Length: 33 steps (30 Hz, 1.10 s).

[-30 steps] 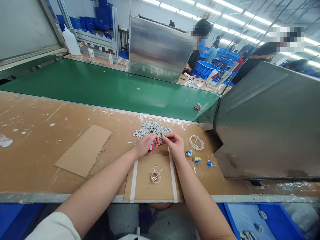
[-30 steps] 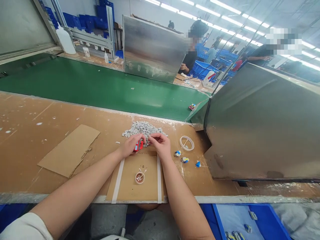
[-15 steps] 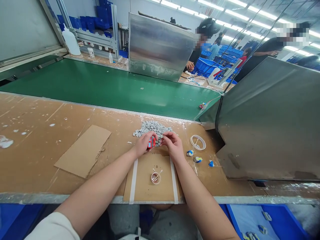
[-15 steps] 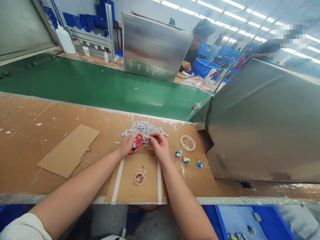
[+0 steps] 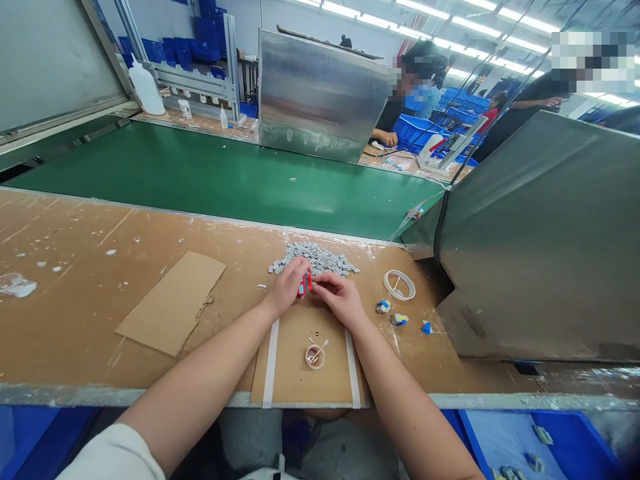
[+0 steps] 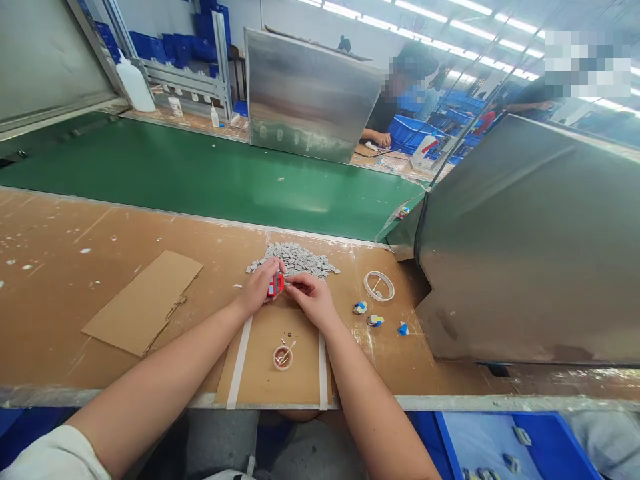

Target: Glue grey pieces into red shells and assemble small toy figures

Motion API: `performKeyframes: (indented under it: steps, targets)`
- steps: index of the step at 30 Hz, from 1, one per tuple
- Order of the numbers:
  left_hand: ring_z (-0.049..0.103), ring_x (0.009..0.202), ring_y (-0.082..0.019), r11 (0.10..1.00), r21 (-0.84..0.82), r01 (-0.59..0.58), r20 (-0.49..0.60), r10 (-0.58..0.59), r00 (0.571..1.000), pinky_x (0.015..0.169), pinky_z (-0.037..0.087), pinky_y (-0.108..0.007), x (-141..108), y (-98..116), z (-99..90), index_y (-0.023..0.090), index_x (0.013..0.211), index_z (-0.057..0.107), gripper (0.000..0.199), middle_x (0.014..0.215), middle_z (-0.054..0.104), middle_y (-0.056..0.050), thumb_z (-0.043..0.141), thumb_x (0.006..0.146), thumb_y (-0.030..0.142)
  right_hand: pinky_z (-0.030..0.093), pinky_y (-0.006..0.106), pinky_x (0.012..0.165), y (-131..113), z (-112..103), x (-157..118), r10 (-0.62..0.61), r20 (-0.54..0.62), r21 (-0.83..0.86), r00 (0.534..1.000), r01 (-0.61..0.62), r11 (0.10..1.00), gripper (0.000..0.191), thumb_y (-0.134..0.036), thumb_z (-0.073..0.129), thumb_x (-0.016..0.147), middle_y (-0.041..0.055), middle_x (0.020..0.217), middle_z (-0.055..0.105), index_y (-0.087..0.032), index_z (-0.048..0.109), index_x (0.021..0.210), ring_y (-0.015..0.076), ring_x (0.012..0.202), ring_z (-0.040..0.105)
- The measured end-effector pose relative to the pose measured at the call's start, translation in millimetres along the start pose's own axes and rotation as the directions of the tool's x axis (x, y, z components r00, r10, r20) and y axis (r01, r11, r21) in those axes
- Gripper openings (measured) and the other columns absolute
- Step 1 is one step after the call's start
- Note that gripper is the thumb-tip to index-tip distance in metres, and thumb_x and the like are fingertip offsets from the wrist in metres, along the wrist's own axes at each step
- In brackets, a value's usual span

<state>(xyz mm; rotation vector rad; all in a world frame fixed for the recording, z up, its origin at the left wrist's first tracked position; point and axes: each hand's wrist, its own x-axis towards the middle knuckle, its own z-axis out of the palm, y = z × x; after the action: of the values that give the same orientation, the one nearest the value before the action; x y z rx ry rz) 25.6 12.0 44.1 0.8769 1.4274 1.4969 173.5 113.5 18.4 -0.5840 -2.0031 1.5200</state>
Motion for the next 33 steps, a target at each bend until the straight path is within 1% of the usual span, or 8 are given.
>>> performKeyframes:
  steps: [5, 10, 16, 20, 24, 26, 29, 33]
  targets:
    - [0.045, 0.06, -0.013, 0.964, 0.173, -0.203, -0.006, 0.207, 0.978, 0.06, 0.038, -0.026, -3.9, -0.1, -5.8, 0.023, 0.091, 0.051, 0.029, 0.066, 0.046, 0.005, 0.047, 0.098, 0.05, 0.063, 0.034, 0.074, -2.9, 1.4, -0.5, 0.008, -0.076, -0.02, 0.997, -0.01, 1.0, 0.035, -0.057, 0.077, 0.088, 0.0052, 0.087, 0.075, -0.023, 0.076, 0.092, 0.0197, 0.075, 0.072]
    - [0.047, 0.057, -0.014, 0.877, 0.4, -0.265, -0.001, 0.289, 0.957, 0.06, 0.036, -0.026, -4.0, 1.1, -16.5, 0.023, 0.097, 0.054, 0.028, 0.06, 0.049, 0.007, 0.047, 0.098, 0.05, 0.068, 0.037, 0.076, -4.2, 3.4, -0.6, 0.122, -0.1, 0.147, 0.988, -0.107, 0.983, 0.046, -0.065, 0.08, 0.083, 0.008, 0.088, 0.079, -0.021, 0.075, 0.095, 0.023, 0.081, 0.077]
    - [0.048, 0.055, -0.014, 0.85, 0.47, -0.237, 0.006, 0.265, 0.964, 0.06, 0.036, -0.026, -4.7, 8.2, -20.9, 0.024, 0.098, 0.052, 0.027, 0.059, 0.052, 0.008, 0.047, 0.098, 0.051, 0.066, 0.035, 0.07, -4.1, 3.4, 3.0, 0.116, -0.135, 0.234, 0.984, -0.082, 0.969, 0.046, -0.063, 0.087, 0.076, 0.005, 0.074, 0.077, -0.02, 0.075, 0.087, 0.0205, 0.069, 0.075]
    - [0.049, 0.055, -0.013, 0.861, 0.456, -0.225, 0.009, 0.249, 0.969, 0.061, 0.037, -0.025, -3.1, 7.3, -22.0, 0.025, 0.099, 0.052, 0.025, 0.061, 0.053, 0.007, 0.048, 0.099, 0.049, 0.062, 0.033, 0.066, -3.1, 3.0, 4.9, 0.053, -0.157, 0.232, 0.986, -0.015, 0.973, 0.043, -0.062, 0.083, 0.081, 0.001, 0.069, 0.072, -0.021, 0.077, 0.094, 0.0169, 0.062, 0.07]
    - [0.049, 0.058, -0.014, 0.883, 0.413, -0.224, -0.019, 0.254, 0.967, 0.062, 0.038, -0.025, -0.3, 3.9, -23.1, 0.025, 0.099, 0.051, 0.024, 0.064, 0.052, 0.007, 0.046, 0.1, 0.048, 0.061, 0.035, 0.073, -2.9, 1.5, 4.9, -0.037, -0.181, 0.155, 0.983, 0.066, 0.986, 0.039, -0.06, 0.076, 0.088, 0.0019, 0.074, 0.074, -0.024, 0.083, 0.101, 0.0169, 0.067, 0.069]
    - [0.048, 0.057, -0.014, 0.886, 0.407, -0.22, -0.021, 0.249, 0.968, 0.061, 0.038, -0.025, 0.0, 3.6, -22.9, 0.025, 0.1, 0.051, 0.024, 0.064, 0.051, 0.007, 0.046, 0.101, 0.047, 0.062, 0.036, 0.075, -3.8, 1.8, 4.3, -0.048, -0.183, 0.173, 0.982, 0.08, 0.982, 0.04, -0.06, 0.076, 0.088, 0.0025, 0.077, 0.075, -0.025, 0.084, 0.104, 0.0176, 0.069, 0.07]
    - [0.048, 0.059, -0.014, 0.88, 0.422, -0.217, -0.013, 0.245, 0.969, 0.063, 0.038, -0.025, -0.4, 5.0, -21.7, 0.025, 0.101, 0.051, 0.023, 0.064, 0.049, 0.007, 0.046, 0.101, 0.047, 0.064, 0.038, 0.075, -6.0, 3.9, 3.1, 0.035, -0.167, 0.282, 0.985, 0.014, 0.959, 0.041, -0.059, 0.083, 0.082, 0.0034, 0.077, 0.077, -0.024, 0.084, 0.103, 0.0195, 0.07, 0.073]
    - [0.048, 0.062, -0.015, 0.901, 0.407, -0.148, -0.032, 0.176, 0.984, 0.064, 0.038, -0.025, 1.0, 6.4, -19.9, 0.025, 0.101, 0.051, 0.024, 0.065, 0.047, 0.006, 0.044, 0.103, 0.048, 0.066, 0.037, 0.074, -8.0, 6.9, 1.9, 0.149, -0.142, 0.398, 0.979, -0.081, 0.914, 0.04, -0.054, 0.092, 0.073, 0.0046, 0.077, 0.078, -0.02, 0.078, 0.089, 0.0216, 0.074, 0.076]
